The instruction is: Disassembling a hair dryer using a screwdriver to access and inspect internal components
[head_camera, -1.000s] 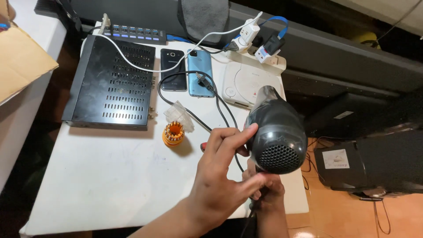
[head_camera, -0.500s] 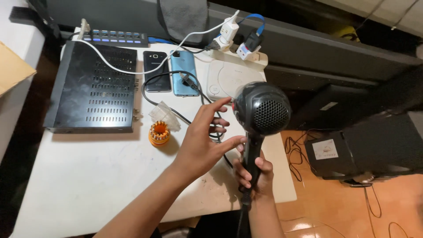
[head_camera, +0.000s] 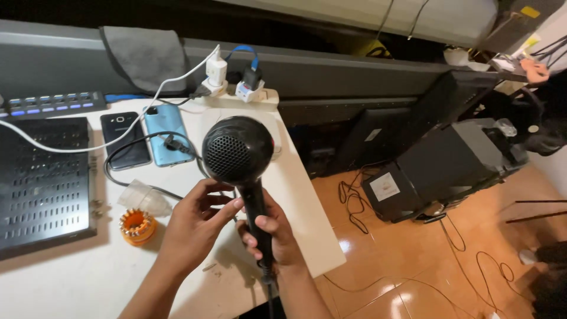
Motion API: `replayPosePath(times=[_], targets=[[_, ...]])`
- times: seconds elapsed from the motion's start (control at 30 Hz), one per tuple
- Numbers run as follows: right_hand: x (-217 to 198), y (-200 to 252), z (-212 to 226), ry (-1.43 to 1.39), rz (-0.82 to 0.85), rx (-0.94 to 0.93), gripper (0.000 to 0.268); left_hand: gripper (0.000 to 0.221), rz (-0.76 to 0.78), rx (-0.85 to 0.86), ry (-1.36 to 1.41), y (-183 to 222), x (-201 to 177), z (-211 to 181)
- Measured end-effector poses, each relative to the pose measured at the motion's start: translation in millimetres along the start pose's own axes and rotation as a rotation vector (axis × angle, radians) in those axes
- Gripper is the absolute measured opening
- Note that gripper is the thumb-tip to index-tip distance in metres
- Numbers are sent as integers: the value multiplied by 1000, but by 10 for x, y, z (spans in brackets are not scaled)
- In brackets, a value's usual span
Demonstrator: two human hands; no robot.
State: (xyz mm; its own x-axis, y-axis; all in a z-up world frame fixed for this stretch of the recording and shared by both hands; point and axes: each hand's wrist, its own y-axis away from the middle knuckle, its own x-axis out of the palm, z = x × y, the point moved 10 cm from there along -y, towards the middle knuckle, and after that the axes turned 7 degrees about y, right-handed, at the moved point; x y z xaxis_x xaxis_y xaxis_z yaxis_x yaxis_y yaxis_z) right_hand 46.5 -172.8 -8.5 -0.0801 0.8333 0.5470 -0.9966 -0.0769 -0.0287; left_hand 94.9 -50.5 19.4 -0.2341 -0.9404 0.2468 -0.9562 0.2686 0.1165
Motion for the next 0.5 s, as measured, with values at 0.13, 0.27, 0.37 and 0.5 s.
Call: replayPosePath(times=[0.13,0.27,0.37,0.5], targets=[[15,-21,6,49,-62,38,65,32,-13,48,57,-26,16,23],[116,-23,49,-3,8,-12,49,33,9,9,14,-56,40,148],[163,-31,54,35,14,-12,58,25,6,-24,40,-49,58,196],[142,-33,-18,206,-21,31,70,23,-38,-117,4,-81,-8,394]])
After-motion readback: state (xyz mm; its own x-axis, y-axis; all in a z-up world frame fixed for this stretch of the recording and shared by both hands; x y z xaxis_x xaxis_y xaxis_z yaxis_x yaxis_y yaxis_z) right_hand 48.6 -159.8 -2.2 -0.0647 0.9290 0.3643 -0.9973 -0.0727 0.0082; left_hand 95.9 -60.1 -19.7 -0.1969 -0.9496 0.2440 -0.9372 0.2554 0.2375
